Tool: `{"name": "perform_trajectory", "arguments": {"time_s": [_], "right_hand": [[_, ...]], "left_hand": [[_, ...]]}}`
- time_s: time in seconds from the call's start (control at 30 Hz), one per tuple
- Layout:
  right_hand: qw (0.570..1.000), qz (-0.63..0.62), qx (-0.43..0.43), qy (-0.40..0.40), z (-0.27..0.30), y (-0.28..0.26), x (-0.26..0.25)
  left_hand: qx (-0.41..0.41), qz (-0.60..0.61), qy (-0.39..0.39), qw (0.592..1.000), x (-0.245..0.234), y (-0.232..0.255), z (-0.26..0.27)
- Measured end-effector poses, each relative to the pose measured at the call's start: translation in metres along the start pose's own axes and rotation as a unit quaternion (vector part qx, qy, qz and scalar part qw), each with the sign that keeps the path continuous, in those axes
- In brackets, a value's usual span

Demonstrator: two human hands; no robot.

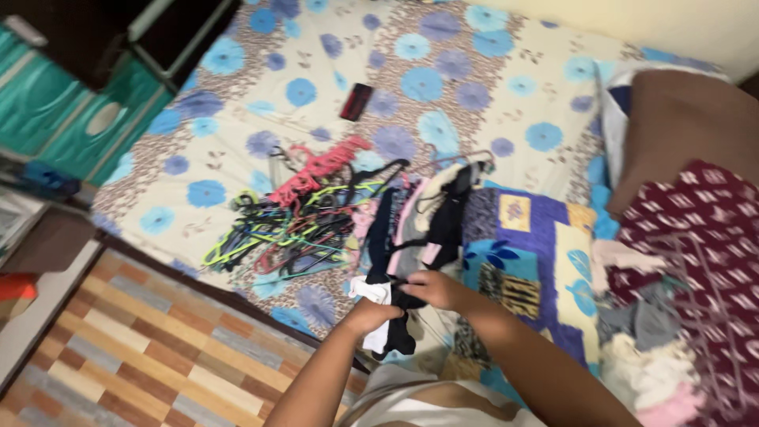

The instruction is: The person unhooks several garments from a multi-clip laundry hanger, sorts them on a bed and table, and places them into a wardrobe and drawer. They then gather a pile of empty plastic hangers from the bed and hang them inside the wardrobe, before retrieving a shirt and bag from a door hook, folding the shirt, and placing it into a drawer.

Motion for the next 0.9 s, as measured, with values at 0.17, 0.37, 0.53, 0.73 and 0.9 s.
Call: {"name": "perform_trajectory", "arguments": {"time_s": [0.17, 0.37, 0.53, 0.73, 0.9], "right_hand": [[0.955, -0.200, 0.099, 0.196, 0.104, 0.116, -0.083], [0.802, -0.302, 0.158, 0.490, 0.274, 0.238, -0.163], [0.702, -0.145, 0.257, 0.648, 0.402, 0.307, -0.200], [0.657, 0.131, 0.293, 0.682, 0.450, 0.350, -0.243], [0.656, 0.190, 0.397, 0.613, 0.448, 0.385, -0.271]], "left_hand": [[-0.049, -0.024, -0.079, 0.995, 0.083, 0.020, -0.021], [0.041, 0.043, -0.244, 0.968, 0.224, 0.071, -0.036], [-0.056, -0.117, -0.248, 0.960, 0.308, 0.041, -0.070], [0.033, -0.262, -0.109, 0.958, 0.344, -0.026, -0.134], [-0.006, -0.431, 0.079, 0.899, 0.331, -0.022, -0.115]]}}
Point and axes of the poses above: each hand's wrist, its own z-axis away from the middle knuckle, its own x-axis out of the palm, y = z × x, the point moved 5 cm from there along -z, towards the middle knuckle, and after that the axes turned 7 degrees about y, right-handed, at the moved point
